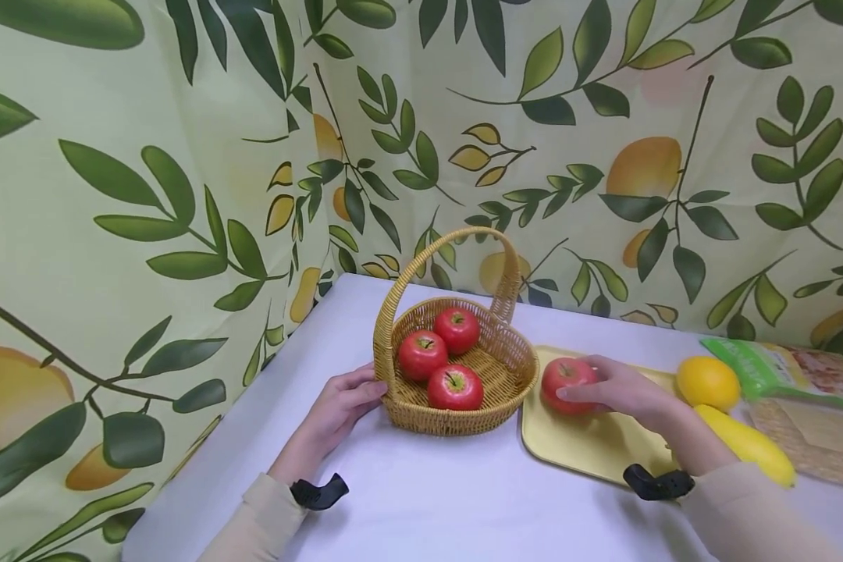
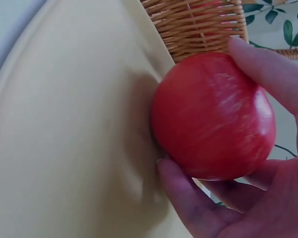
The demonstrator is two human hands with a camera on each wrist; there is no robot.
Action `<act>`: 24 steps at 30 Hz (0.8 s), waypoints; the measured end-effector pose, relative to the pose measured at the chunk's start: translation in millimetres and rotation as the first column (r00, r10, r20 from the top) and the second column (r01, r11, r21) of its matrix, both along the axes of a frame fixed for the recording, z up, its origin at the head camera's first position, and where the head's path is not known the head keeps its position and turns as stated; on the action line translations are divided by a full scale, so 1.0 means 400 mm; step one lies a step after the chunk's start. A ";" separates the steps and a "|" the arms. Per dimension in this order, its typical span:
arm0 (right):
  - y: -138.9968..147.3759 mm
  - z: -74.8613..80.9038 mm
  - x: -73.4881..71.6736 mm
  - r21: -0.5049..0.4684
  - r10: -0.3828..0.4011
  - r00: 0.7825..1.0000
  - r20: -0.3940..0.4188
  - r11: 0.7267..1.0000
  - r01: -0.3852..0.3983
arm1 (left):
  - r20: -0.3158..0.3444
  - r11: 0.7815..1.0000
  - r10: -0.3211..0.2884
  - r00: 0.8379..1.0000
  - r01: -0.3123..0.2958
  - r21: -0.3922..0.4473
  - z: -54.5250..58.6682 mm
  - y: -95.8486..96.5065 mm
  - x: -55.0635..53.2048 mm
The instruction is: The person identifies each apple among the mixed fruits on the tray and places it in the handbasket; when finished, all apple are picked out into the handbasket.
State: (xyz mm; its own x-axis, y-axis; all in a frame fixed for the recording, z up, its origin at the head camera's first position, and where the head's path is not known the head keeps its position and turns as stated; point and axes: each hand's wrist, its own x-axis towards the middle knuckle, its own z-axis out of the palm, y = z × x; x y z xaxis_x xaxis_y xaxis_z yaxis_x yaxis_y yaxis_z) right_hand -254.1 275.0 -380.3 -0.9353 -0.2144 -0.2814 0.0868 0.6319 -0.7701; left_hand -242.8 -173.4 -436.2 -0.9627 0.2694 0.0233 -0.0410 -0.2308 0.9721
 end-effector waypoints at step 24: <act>-0.010 -0.035 -0.006 -0.035 -0.180 0.984 -0.009 0.983 0.180 | -0.006 1.000 -0.022 1.000 0.022 -0.016 -0.003 0.000 -0.003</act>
